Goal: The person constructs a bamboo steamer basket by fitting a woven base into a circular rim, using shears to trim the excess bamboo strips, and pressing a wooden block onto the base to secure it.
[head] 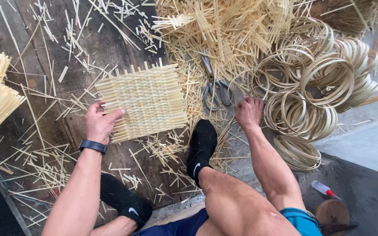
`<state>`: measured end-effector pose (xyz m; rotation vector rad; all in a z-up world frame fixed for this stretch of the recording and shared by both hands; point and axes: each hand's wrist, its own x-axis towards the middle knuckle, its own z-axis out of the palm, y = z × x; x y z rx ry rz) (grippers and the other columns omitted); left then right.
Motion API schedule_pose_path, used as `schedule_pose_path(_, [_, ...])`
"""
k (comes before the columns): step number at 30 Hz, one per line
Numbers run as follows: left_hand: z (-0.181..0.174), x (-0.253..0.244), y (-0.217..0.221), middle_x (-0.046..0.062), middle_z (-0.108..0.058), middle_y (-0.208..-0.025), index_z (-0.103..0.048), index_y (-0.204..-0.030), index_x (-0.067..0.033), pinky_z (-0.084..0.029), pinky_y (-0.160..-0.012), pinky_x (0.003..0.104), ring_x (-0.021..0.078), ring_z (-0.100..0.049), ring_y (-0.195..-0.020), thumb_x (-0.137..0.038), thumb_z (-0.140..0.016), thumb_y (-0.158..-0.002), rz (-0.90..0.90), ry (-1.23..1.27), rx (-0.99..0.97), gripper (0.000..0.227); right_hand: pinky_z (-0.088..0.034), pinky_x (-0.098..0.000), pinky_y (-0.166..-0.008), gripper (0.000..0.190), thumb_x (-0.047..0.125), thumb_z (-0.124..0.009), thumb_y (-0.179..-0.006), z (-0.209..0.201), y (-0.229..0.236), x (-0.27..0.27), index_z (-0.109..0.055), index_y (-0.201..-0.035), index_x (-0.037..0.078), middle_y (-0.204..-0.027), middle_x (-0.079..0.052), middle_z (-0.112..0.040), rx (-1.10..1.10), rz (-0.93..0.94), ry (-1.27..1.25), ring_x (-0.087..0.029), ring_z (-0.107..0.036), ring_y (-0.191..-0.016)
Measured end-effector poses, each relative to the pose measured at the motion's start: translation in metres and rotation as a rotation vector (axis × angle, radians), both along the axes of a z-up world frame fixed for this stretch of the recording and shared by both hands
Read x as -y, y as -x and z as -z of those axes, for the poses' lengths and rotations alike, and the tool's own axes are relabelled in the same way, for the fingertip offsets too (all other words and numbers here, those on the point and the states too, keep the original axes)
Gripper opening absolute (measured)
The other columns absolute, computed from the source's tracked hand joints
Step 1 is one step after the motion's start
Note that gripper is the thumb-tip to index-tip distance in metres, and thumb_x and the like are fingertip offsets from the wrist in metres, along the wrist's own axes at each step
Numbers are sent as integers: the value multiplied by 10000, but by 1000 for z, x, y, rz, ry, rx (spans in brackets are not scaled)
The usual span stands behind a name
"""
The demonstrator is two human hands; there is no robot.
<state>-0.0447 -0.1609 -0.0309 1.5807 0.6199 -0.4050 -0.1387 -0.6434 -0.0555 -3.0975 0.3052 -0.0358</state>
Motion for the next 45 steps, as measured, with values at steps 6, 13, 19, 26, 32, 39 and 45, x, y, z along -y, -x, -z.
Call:
schedule_pose_path(6, [-78,25,-8,245,-627,-1289,-557,-1347,27,-481,-1042,502,307,-564,-1237,-272,-870,-834,205,-736,636,671,-515,-396,-876,79,65,-693,-939,-96,-9,-13,-722,-1012,58,-950,-81,-720,90,17,-445,-229,-684,-896])
schedule_pose_path(13, [-204,105,-1,64,-757,-952,-712,-1237,-71,-609,-798,291,140,-701,-843,-381,-627,-995,402,535,609,402,-627,-355,-920,115,29,-662,-958,-298,-27,-71,-686,-1064,-6,-963,-63,-750,-382,-280,-1624,-184,-737,-953])
schedule_pose_path(19, [-230,84,34,62,-666,-748,-717,-1035,32,-385,-451,223,80,-506,-552,-229,-698,-1018,262,563,426,262,-556,-376,-921,529,241,-791,-866,-362,-38,-129,-604,-1293,-11,-1195,-181,-603,155,-692,-597,-251,-613,-1087])
schedule_pose_path(26, [-256,72,52,25,-588,-707,-719,-1059,3,-355,-401,218,69,-458,-514,-275,-678,-996,214,676,238,288,-544,-327,-697,190,242,-737,-1008,-329,-60,-200,-679,-1106,90,-1037,-49,-619,143,-893,-347,-175,-621,-958])
schedule_pose_path(32, [-248,64,40,-56,-391,-507,-571,-840,-148,-364,-299,236,76,-357,-349,-650,-337,-1015,290,625,51,581,-596,-294,-889,177,231,-691,-935,-304,-55,-248,-664,-1021,79,-1066,-73,-565,311,-1125,-242,-185,-586,-1012])
schedule_pose_path(39, [-202,62,39,-78,-311,-474,-388,-580,-186,-321,-309,241,57,-304,-353,-726,-209,-997,244,613,-57,705,-593,-330,-801,191,201,-726,-875,-286,-52,-250,-682,-953,33,-1018,-94,-575,275,-1109,-144,-221,-602,-979])
schedule_pose_path(45, [-199,63,37,-97,-255,-452,-369,-550,-201,-213,-289,237,56,-213,-337,-744,-164,-996,44,679,-94,732,-583,-327,-692,287,217,-766,-866,-262,-46,-266,-722,-1074,26,-894,-84,-564,282,-945,-235,-206,-587,-872])
